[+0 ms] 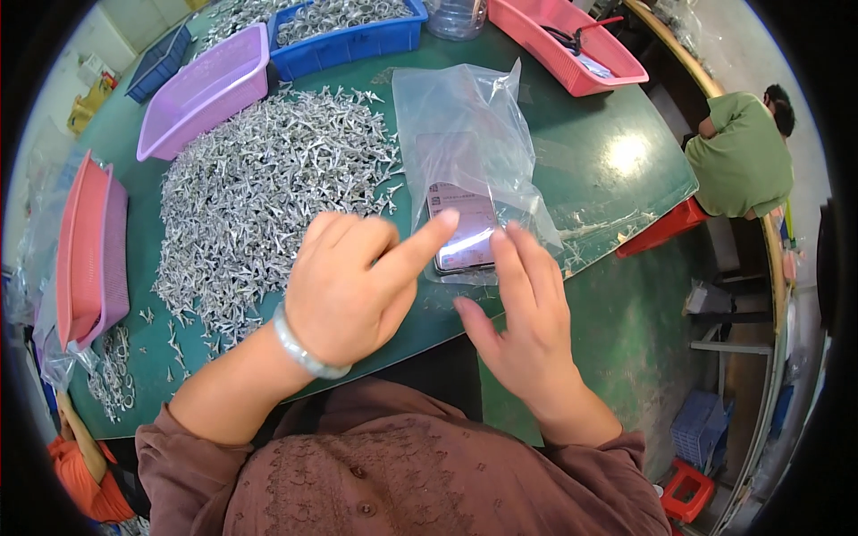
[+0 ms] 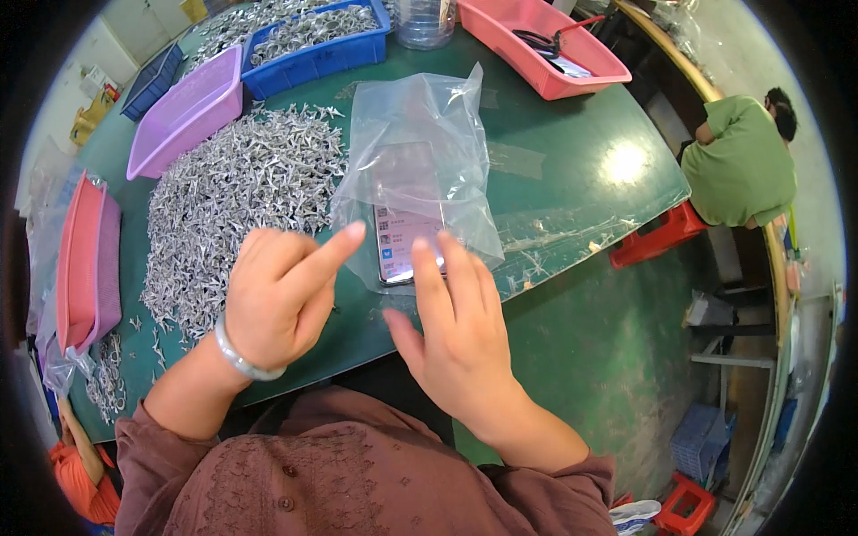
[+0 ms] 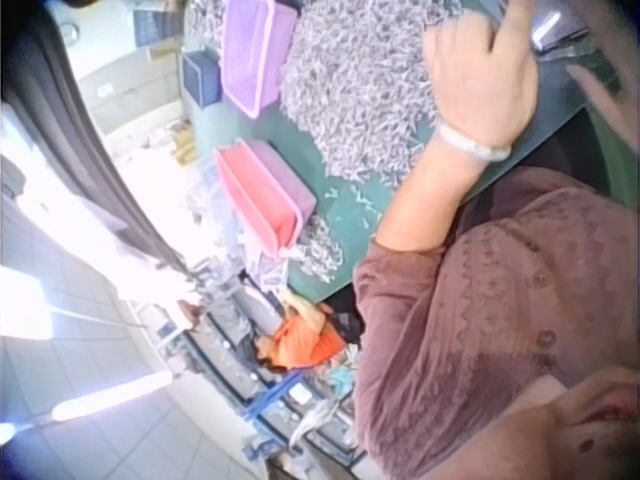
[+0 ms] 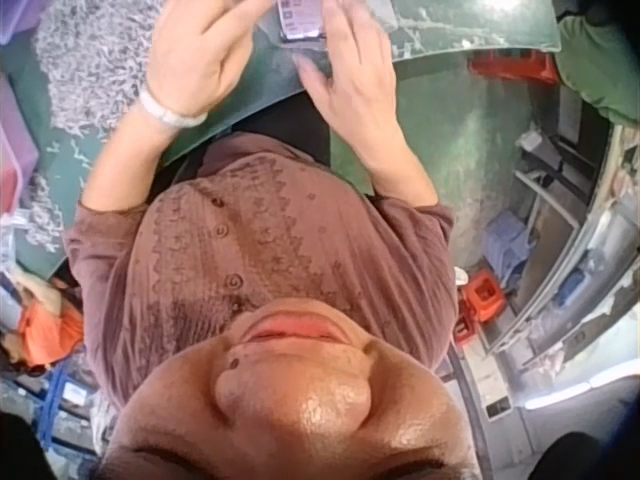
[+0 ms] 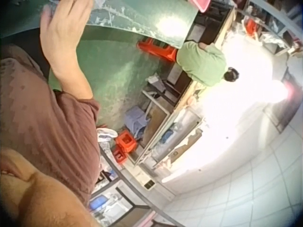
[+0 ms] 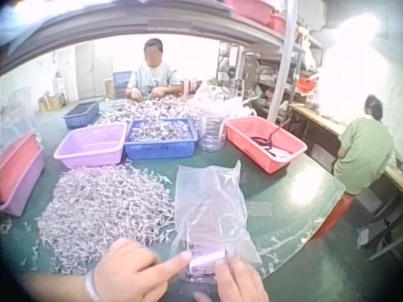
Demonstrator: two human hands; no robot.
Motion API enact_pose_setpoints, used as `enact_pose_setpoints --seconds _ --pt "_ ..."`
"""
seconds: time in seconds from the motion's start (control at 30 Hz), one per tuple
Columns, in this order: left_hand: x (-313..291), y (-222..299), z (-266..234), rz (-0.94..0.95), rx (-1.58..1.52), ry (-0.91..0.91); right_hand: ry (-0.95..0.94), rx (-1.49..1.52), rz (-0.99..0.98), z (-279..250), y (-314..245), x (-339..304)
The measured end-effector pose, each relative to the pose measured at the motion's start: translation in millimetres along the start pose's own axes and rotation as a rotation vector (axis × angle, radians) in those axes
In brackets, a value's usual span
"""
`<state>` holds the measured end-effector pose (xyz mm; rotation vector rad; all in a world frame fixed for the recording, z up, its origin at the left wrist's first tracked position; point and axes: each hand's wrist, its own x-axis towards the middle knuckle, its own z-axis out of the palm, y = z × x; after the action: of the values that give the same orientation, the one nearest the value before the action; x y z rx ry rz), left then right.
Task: The person taps and operates a smartphone placed inside a clear plastic bag and sorts small metal figurines across the table by hand.
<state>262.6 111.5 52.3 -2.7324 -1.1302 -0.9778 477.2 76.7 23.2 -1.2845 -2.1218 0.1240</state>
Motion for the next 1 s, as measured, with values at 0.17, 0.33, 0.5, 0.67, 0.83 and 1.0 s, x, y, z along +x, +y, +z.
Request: enact_pose_setpoints --seconds 0.17,0.33,0.5,0.67,0.83,1.0 --pt "-42 -1 -25 -0.022 0.036 0.013 0.036 0.307 -0.172 11 -5 -22" --pt "-99 -5 -54 -0.202 0.158 -0.032 -0.045 0.470 -0.271 44 -16 -37" --pt "-160 -7 -76 -0.389 0.245 -0.056 -0.050 0.508 -0.303 57 -23 -28" --pt "-221 -1 -95 -0.544 0.331 -0.099 -0.025 0.572 -0.275 60 -22 -26" --pt "-269 12 -112 -0.710 0.435 -0.118 -0.110 0.733 -0.175 49 -14 -46" --pt "-301 6 -120 -0.822 0.535 -0.154 -0.449 0.757 0.060 52 5 -80"
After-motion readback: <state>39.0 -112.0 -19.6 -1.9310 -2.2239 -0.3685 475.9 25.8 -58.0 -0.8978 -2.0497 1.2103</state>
